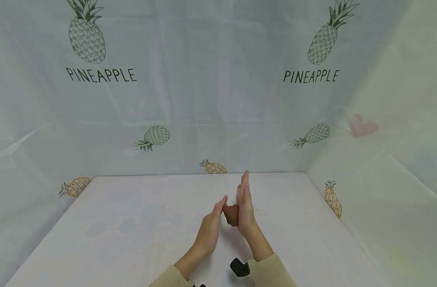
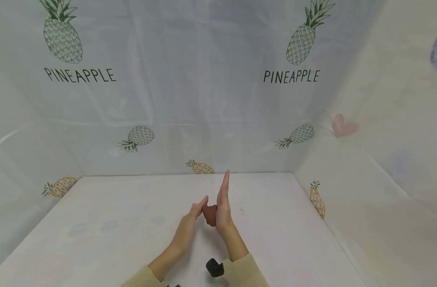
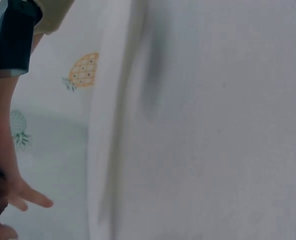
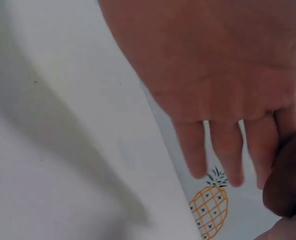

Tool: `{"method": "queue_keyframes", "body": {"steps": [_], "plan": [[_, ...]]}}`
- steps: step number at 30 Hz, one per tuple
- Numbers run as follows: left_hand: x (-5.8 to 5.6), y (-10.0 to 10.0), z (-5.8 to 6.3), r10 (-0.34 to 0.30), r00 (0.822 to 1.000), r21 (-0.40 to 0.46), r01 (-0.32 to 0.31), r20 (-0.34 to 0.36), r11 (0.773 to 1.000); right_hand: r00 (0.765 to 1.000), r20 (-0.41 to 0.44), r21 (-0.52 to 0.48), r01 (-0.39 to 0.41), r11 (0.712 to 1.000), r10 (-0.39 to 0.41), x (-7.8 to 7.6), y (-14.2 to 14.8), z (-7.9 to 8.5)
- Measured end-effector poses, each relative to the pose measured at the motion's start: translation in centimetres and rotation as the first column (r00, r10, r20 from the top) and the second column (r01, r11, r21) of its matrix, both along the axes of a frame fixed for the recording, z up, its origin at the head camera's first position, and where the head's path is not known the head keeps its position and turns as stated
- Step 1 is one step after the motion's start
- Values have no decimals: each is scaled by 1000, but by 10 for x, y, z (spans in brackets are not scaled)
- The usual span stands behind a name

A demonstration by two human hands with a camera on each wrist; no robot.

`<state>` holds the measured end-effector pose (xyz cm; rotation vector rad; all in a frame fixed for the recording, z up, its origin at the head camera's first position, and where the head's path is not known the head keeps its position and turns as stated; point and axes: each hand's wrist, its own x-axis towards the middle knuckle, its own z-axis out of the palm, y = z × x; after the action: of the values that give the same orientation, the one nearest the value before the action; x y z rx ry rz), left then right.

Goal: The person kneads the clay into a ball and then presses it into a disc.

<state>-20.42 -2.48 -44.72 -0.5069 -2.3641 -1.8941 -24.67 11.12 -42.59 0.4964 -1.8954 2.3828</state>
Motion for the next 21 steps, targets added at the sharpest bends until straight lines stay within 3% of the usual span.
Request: {"method": "queue_keyframes", "body": {"steps": [6,10,16,21], "plan": [[-1,4,-2,-45,998,137,39,40,990,991,-121,66,-50,997,58,7,-11,6],[-2,5,1,-55,998,243,47,30,969,991,-108,56,-73,996,78,12,-18,10],[-9,6,13,41,999,319,-43,13,947,991,-76,21,-105,994,106,15,-22,11],[-19,5,29,120,993,344,-104,-24,933,990,-75,22,-116,993,118,16,-27,9]]}}
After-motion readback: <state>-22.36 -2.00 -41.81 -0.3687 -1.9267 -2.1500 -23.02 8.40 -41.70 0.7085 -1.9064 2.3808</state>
